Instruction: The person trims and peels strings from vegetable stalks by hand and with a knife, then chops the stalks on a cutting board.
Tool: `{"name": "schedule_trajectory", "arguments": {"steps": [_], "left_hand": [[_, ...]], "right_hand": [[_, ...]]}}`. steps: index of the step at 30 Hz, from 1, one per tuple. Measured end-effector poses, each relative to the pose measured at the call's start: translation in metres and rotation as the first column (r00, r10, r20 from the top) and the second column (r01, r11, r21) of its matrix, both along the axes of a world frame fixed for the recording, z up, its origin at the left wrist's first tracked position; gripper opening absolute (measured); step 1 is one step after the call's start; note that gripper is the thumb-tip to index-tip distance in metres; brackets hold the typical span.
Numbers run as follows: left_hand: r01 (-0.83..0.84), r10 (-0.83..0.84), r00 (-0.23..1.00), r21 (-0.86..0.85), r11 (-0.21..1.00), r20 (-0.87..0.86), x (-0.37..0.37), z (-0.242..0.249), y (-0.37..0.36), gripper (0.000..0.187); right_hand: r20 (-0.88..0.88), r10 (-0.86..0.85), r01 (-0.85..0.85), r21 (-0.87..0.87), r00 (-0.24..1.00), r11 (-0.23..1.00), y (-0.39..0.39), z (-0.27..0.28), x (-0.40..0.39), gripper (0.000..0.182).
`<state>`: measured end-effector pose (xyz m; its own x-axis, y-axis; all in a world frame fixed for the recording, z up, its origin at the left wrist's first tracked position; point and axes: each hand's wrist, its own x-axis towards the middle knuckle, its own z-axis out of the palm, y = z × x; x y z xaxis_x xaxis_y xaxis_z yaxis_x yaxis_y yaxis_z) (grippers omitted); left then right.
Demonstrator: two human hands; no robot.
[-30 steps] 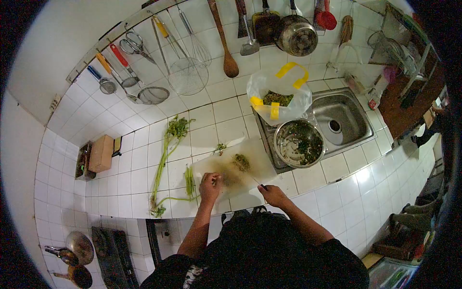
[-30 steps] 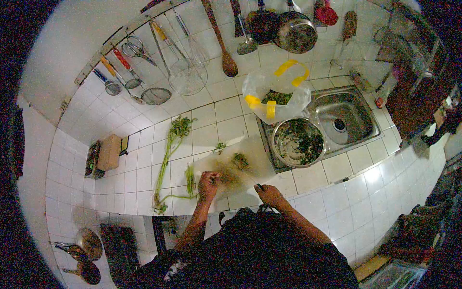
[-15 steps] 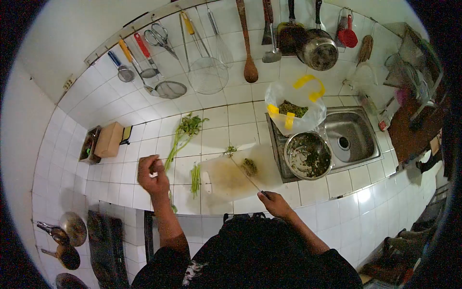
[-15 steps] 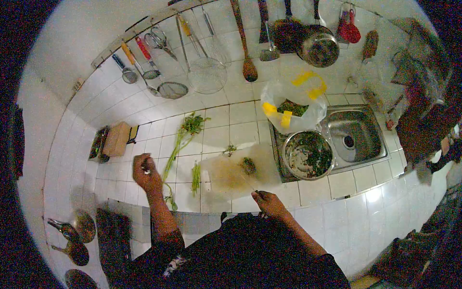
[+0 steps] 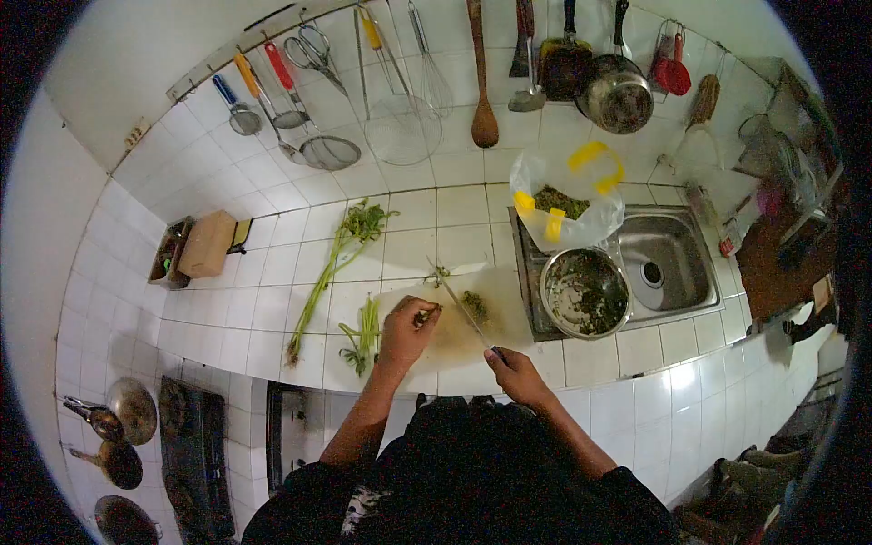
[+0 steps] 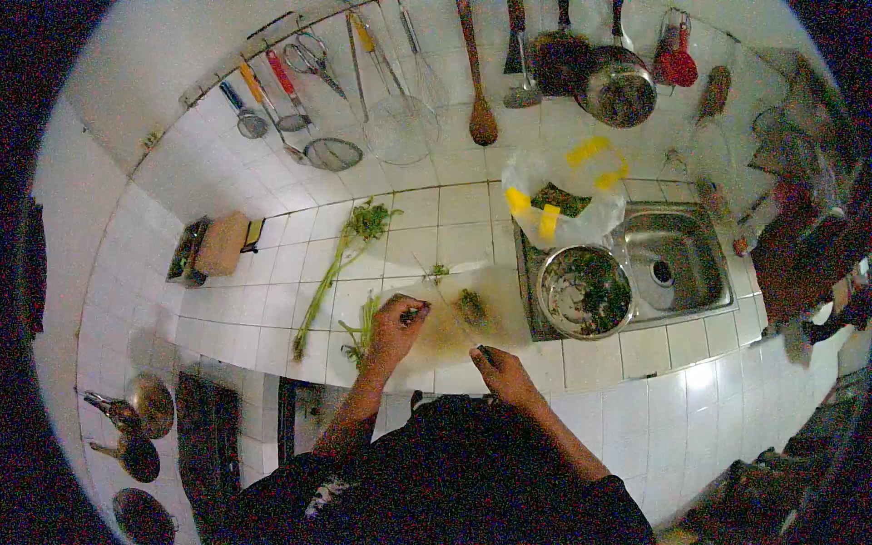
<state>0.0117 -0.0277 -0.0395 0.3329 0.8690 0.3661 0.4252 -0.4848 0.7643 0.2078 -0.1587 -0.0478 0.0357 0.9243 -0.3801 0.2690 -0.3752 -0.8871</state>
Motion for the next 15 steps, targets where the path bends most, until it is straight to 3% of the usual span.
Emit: {"name": "schedule_trajectory", "arguments": {"steps": [2, 5, 7, 9, 15], "left_hand": [[-0.015, 0.005, 0.99, -0.074, 0.997, -0.141, 0.007, -0.048, 0.0, 0.012], [0.006, -0.015, 0.987, -0.058, 0.998, -0.161, 0.009, -0.115, 0.003, 0.01], [-0.022, -0.001, 0.983, -0.121, 0.992, -0.183, 0.013, -0.119, -0.004, 0.01], [-0.093, 0.1, 0.949, 0.038, 0.995, -0.298, 0.014, -0.139, -0.004, 0.013], [-0.119, 0.101, 0.975, -0.08, 0.99, -0.199, 0.007, -0.171, -0.003, 0.02]], "right_hand": [[0.068, 0.002, -0.003, 0.009, 0.998, 1.0, -0.007, -0.014, 0.002, 0.053], [0.202, 0.043, -0.029, -0.069, 0.978, 0.997, -0.019, -0.036, 0.006, 0.055], [0.187, 0.036, -0.016, -0.11, 0.982, 0.994, -0.026, -0.049, 0.005, 0.062], [0.193, 0.054, -0.029, -0.13, 0.98, 0.991, -0.031, -0.066, 0.004, 0.061], [0.296, 0.137, -0.085, -0.182, 0.945, 0.98, -0.037, -0.092, -0.001, 0.059]]}}
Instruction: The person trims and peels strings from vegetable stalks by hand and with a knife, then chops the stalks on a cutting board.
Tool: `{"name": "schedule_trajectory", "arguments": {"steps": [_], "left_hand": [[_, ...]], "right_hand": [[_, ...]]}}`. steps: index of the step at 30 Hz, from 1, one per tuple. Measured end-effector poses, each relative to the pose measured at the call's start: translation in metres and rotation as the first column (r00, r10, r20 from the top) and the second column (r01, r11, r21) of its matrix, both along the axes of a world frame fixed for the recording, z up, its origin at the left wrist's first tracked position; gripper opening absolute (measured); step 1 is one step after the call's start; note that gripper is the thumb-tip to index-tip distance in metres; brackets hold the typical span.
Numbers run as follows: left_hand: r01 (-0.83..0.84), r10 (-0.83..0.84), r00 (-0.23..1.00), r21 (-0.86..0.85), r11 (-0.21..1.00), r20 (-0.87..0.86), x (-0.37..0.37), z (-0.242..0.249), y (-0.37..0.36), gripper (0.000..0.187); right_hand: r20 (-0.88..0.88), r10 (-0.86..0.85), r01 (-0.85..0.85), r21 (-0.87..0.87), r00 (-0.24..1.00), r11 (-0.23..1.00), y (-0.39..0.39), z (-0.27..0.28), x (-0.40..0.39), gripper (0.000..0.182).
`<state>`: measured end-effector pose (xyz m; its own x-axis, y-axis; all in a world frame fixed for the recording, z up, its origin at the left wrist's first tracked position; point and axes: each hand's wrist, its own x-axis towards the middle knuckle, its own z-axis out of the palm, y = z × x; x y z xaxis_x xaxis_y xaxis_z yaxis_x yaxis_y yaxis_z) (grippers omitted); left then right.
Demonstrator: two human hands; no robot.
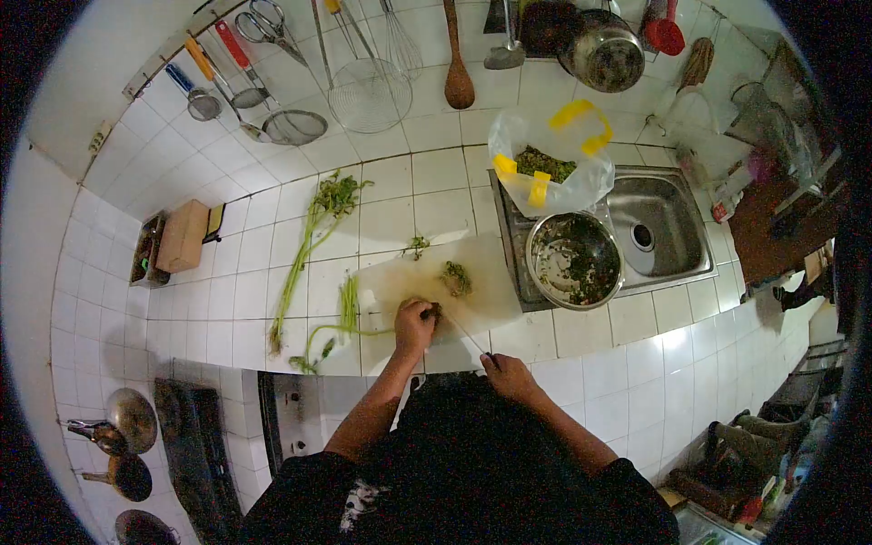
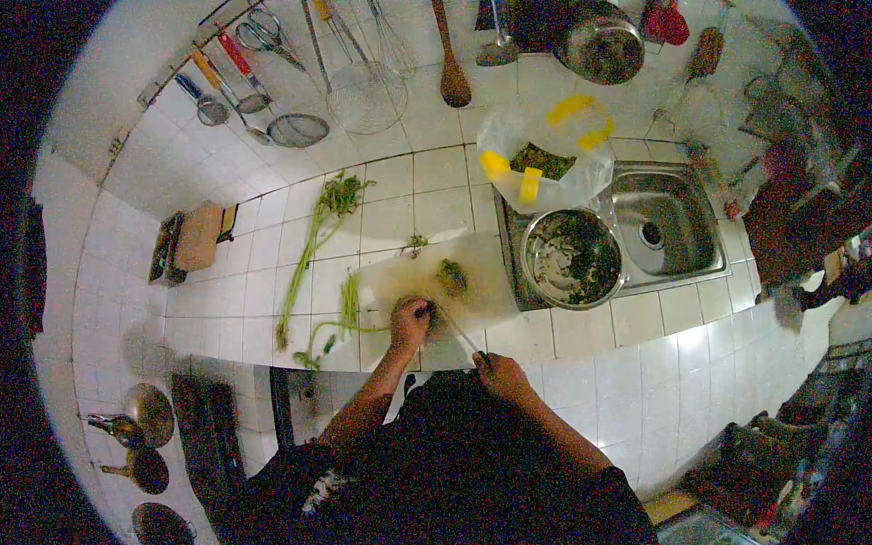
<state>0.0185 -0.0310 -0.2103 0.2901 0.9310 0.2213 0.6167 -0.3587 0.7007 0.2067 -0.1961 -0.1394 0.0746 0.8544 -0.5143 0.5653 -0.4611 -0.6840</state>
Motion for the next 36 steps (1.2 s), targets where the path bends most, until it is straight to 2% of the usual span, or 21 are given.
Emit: {"name": "schedule_trajectory", "arguments": {"steps": [5, 11, 13, 16, 18, 23, 26, 28, 31, 32, 34, 36], "left_hand": [[0.006, -0.006, 1.0, 0.05, 0.999, 0.006, 0.0, -0.011, 0.004, 0.018], [0.007, -0.008, 1.0, 0.045, 0.999, 0.017, -0.002, -0.007, 0.004, 0.018], [0.012, -0.013, 0.999, 0.019, 1.0, 0.034, -0.003, -0.009, 0.005, 0.019], [0.023, -0.026, 0.999, 0.077, 0.997, 0.027, -0.002, -0.007, 0.006, 0.018], [0.067, -0.067, 0.997, 0.018, 0.998, -0.04, -0.004, -0.001, 0.005, 0.017], [0.06, -0.059, 0.998, 0.036, 0.998, -0.009, -0.004, -0.006, 0.009, 0.019], [0.061, -0.062, 0.998, 0.06, 0.996, 0.02, 0.0, -0.004, 0.007, 0.019], [0.054, -0.055, 0.998, 0.061, 0.997, 0.019, -0.001, -0.009, 0.0, 0.019], [0.022, -0.019, 0.999, 0.114, 0.993, -0.03, -0.001, -0.005, 0.006, 0.018], [0.021, -0.021, 1.0, 0.056, 0.998, 0.0, -0.002, -0.003, 0.005, 0.018], [0.026, -0.026, 0.999, -0.007, 1.0, 0.031, -0.003, -0.004, 0.004, 0.018], [0.018, -0.02, 0.999, 0.068, 0.998, 0.026, -0.002, -0.005, 0.004, 0.018]], "right_hand": [[0.002, 0.019, -0.019, 0.028, 1.0, 0.999, -0.001, -0.026, -0.002, 0.06], [-0.017, 0.019, -0.018, 0.032, 1.0, 0.999, 0.001, -0.021, -0.003, 0.061], [-0.002, 0.046, -0.046, 0.0, 0.999, 0.999, 0.005, -0.008, -0.003, 0.06], [0.021, 0.079, -0.078, -0.049, 0.997, 0.996, 0.018, -0.016, -0.01, 0.057], [0.038, 0.051, -0.05, -0.034, 0.998, 0.998, 0.031, -0.018, -0.018, 0.058], [0.109, 0.031, -0.032, 0.012, 0.994, 0.999, 0.027, -0.013, -0.01, 0.061], [0.138, -0.004, 0.007, -0.019, 0.99, 1.0, 0.018, -0.011, -0.004, 0.062], [0.123, 0.006, -0.016, 0.078, 0.992, 0.997, 0.017, -0.017, -0.001, 0.061], [0.103, -0.028, 0.021, 0.073, 0.994, 0.997, 0.018, -0.018, -0.005, 0.06], [0.101, -0.029, 0.021, 0.075, 0.994, 0.997, 0.017, -0.017, -0.005, 0.06], [-0.054, -0.008, 0.007, -0.018, 0.999, 1.0, 0.015, -0.001, -0.005, 0.059], [-0.023, 0.01, -0.009, 0.015, 1.0, 1.0, 0.012, -0.003, -0.008, 0.06]]}}
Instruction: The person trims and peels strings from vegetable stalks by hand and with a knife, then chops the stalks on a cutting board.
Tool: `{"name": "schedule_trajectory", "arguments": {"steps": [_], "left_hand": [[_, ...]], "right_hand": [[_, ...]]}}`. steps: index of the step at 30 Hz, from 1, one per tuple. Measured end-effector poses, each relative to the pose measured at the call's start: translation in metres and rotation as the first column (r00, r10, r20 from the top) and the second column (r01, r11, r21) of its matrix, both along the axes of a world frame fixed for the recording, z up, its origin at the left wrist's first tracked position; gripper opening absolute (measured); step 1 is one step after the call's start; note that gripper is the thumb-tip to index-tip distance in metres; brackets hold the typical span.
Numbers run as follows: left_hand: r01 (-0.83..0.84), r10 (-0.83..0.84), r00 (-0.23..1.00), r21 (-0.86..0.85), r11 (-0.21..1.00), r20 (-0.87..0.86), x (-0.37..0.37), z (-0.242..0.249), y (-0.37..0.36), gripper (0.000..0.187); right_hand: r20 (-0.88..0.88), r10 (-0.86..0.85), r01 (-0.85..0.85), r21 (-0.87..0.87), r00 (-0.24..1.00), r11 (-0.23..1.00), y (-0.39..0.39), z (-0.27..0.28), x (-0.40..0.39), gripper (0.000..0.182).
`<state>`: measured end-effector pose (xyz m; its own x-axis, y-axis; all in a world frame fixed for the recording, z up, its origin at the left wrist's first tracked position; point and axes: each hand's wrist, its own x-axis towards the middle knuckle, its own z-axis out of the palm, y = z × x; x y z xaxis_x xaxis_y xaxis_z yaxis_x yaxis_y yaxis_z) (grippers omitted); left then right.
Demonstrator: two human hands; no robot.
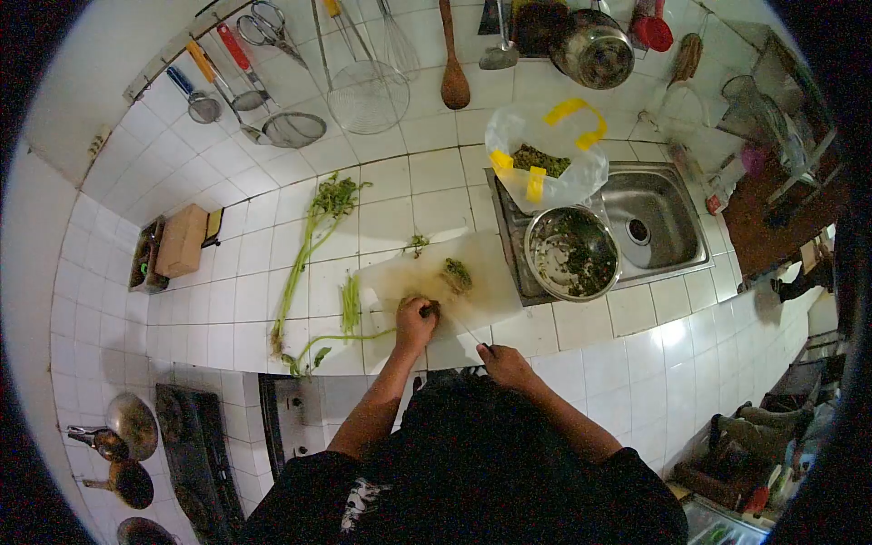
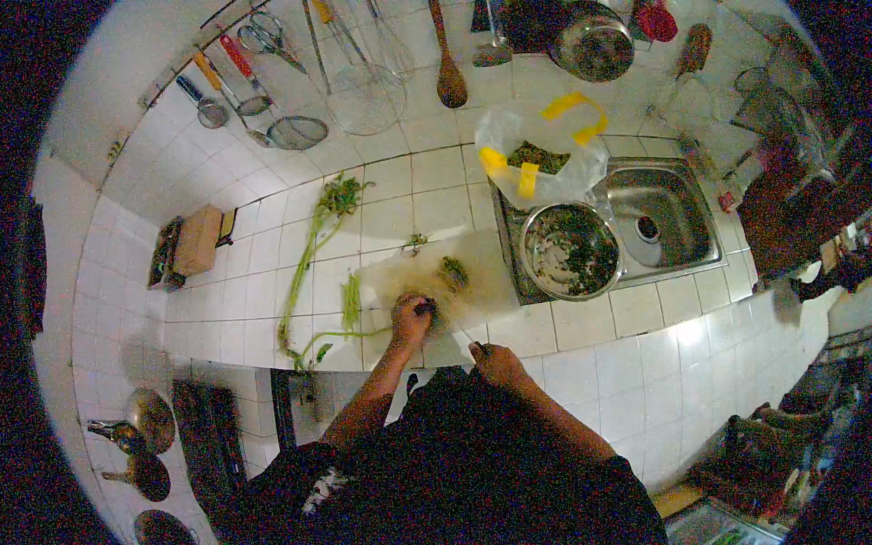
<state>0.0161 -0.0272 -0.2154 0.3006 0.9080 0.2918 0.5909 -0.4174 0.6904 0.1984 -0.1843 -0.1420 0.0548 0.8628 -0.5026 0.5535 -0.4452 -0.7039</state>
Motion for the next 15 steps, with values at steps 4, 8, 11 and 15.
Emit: {"name": "schedule_trajectory", "arguments": {"steps": [4, 8, 11, 15], "left_hand": [[-0.017, 0.016, 1.0, -0.044, 0.999, -0.025, -0.002, -0.001, 0.0, 0.019], [-0.004, 0.004, 1.0, -0.019, 1.0, -0.008, 0.0, 0.005, -0.001, 0.016], [-0.009, 0.008, 1.0, -0.024, 1.0, -0.029, 0.002, 0.017, -0.003, 0.015], [-0.018, 0.017, 0.999, -0.022, 1.0, -0.04, 0.0, 0.003, 0.005, 0.015]], "right_hand": [[0.033, 0.004, -0.003, -0.014, 0.999, 1.0, -0.002, -0.007, -0.004, 0.061], [0.079, 0.026, -0.025, -0.008, 0.997, 1.0, 0.0, -0.022, -0.007, 0.063], [0.036, -0.01, 0.011, -0.017, 0.999, 1.0, 0.006, -0.016, -0.014, 0.064], [0.076, 0.008, -0.004, -0.052, 0.997, 0.999, 0.022, -0.001, -0.013, 0.064]]}}
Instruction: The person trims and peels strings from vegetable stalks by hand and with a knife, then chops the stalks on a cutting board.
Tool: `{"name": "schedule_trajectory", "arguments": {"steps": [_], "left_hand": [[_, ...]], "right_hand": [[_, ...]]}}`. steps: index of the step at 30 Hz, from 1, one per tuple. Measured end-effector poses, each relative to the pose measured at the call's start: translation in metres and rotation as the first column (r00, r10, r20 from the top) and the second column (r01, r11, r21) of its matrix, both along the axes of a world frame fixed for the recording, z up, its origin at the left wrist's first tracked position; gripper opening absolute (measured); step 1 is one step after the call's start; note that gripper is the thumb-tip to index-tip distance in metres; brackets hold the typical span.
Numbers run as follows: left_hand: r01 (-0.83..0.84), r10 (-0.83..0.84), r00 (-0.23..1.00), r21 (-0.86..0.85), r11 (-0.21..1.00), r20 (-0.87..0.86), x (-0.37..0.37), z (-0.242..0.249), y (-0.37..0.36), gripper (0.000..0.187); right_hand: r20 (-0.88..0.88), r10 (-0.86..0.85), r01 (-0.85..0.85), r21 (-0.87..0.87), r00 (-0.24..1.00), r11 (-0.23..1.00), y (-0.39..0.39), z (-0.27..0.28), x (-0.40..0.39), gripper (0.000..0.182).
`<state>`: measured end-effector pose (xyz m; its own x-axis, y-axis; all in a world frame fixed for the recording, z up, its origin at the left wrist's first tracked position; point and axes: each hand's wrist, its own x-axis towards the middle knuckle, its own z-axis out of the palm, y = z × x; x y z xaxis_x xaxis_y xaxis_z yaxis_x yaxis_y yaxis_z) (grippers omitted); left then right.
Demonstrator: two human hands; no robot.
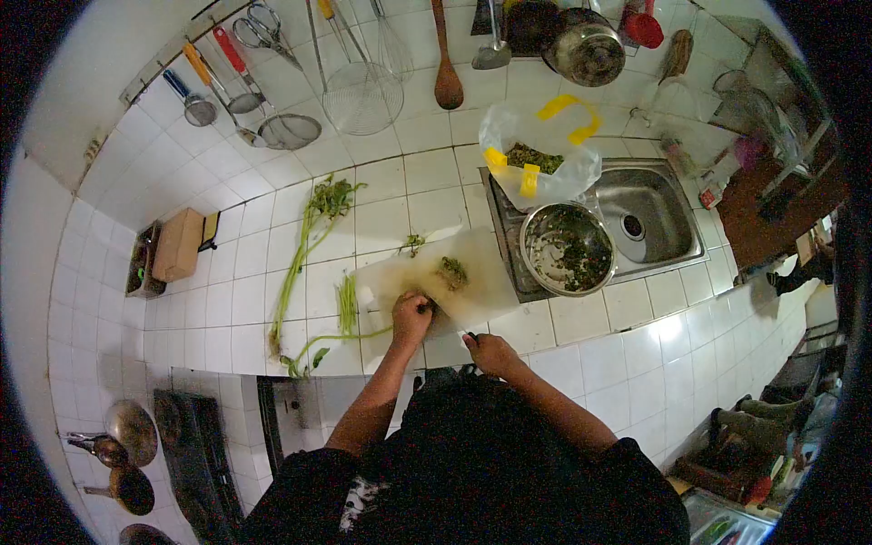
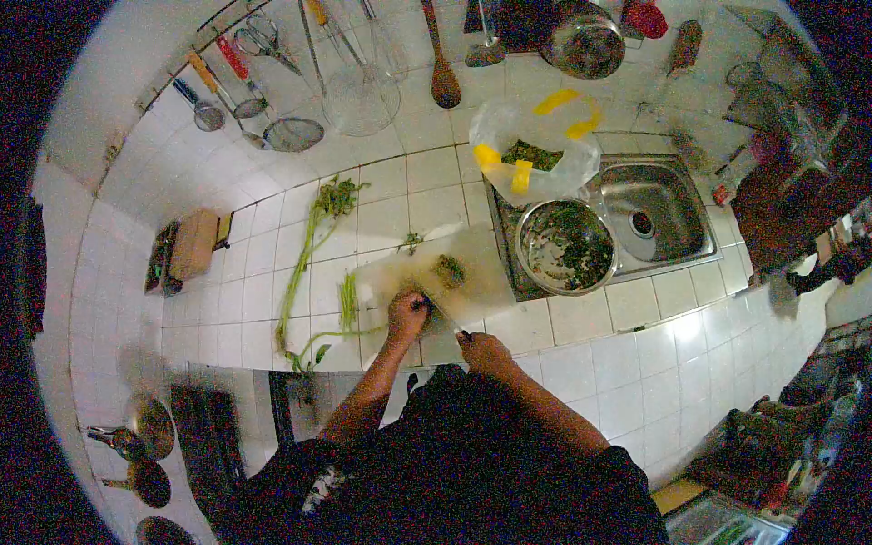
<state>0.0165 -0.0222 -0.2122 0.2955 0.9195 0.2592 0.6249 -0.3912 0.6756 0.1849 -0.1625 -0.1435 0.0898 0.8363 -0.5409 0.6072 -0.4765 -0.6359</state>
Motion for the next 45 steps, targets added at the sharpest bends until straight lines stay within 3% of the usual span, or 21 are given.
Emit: {"name": "schedule_trajectory", "arguments": {"steps": [2, 7, 9, 13, 15, 19, 22, 24, 26, 28, 33, 34, 38, 41, 44, 45], "left_hand": [[0.004, -0.004, 1.0, -0.009, 1.0, 0.002, -0.001, -0.004, 0.001, 0.016], [0.007, -0.004, 0.999, -0.09, 0.996, 0.035, -0.004, 0.002, -0.007, 0.017], [-0.037, 0.037, 0.996, 0.004, 0.999, -0.081, -0.002, 0.009, -0.01, 0.016], [-0.03, 0.037, 0.997, 0.12, 0.992, -0.063, -0.004, 0.012, -0.013, 0.02], [-0.062, 0.06, 0.996, -0.035, 0.997, -0.063, -0.006, 0.004, -0.013, 0.02], [-0.04, 0.038, 0.999, -0.042, 0.998, -0.036, -0.009, -0.006, -0.005, 0.02], [-0.014, 0.014, 1.0, -0.026, 1.0, -0.028, -0.012, -0.008, -0.004, 0.019], [-0.01, 0.01, 1.0, 0.057, 0.998, 0.01, -0.013, -0.011, -0.006, 0.017], [0.013, -0.012, 1.0, 0.042, 0.999, -0.028, -0.012, -0.009, -0.003, 0.016], [0.033, -0.03, 0.997, 0.041, 0.999, -0.067, -0.011, -0.006, -0.003, 0.015], [0.021, -0.019, 0.999, -0.028, 0.999, 0.051, -0.013, -0.002, -0.011, 0.018], [0.017, -0.015, 0.999, -0.026, 1.0, 0.049, -0.014, -0.002, -0.008, 0.018], [0.03, -0.029, 0.999, 0.098, 0.995, -0.012, -0.013, -0.006, -0.012, 0.02], [0.033, -0.034, 0.996, -0.019, 0.999, -0.078, -0.016, 0.009, -0.01, 0.018], [0.042, -0.042, 0.999, -0.096, 0.994, 0.006, -0.015, 0.026, -0.011, 0.013], [0.047, -0.034, 0.993, -0.123, 0.991, 0.11, -0.016, 0.031, -0.011, 0.012]], "right_hand": [[-0.011, 0.001, -0.001, -0.046, 1.0, 0.999, -0.003, 0.003, 0.002, 0.064], [0.09, 0.035, -0.043, 0.091, 0.995, 0.995, -0.03, -0.007, 0.009, 0.064], [0.049, 0.042, -0.046, 0.1, 0.998, 0.994, -0.028, -0.005, 0.01, 0.064], [-0.004, 0.06, -0.06, 0.058, 0.998, 0.996, -0.02, 0.001, 0.009, 0.063], [-0.012, 0.039, -0.038, 0.078, 0.999, 0.996, -0.024, 0.002, 0.005, 0.062], [-0.023, -0.032, 0.035, 0.126, 0.999, 0.991, -0.03, 0.007, -0.001, 0.06], [0.03, 0.071, -0.075, 0.149, 0.997, 0.986, -0.026, -0.014, 0.001, 0.061], [0.046, 0.047, -0.054, 0.148, 0.998, 0.988, -0.015, -0.038, -0.005, 0.061], [0.052, 0.01, -0.016, 0.106, 0.999, 0.994, -0.004, 0.006, -0.014, 0.06], [0.08, 0.012, -0.02, 0.105, 0.997, 0.994, -0.002, -0.013, -0.01, 0.061], [0.066, 0.114, -0.122, 0.145, 0.991, 0.982, -0.017, -0.038, 0.005, 0.062], [0.079, 0.063, -0.069, 0.066, 0.995, 0.995, -0.016, -0.008, 0.0, 0.06], [0.152, 0.038, -0.057, 0.12, 0.988, 0.991, 0.0, -0.003, -0.011, 0.062], [0.119, 0.022, -0.032, 0.082, 0.993, 0.996, 0.001, -0.005, -0.007, 0.062], [0.06, 0.015, -0.016, 0.024, 0.998, 1.0, -0.011, 0.006, 0.007, 0.062], [0.058, 0.008, -0.01, 0.02, 0.998, 1.0, -0.015, 0.002, 0.011, 0.062]]}}
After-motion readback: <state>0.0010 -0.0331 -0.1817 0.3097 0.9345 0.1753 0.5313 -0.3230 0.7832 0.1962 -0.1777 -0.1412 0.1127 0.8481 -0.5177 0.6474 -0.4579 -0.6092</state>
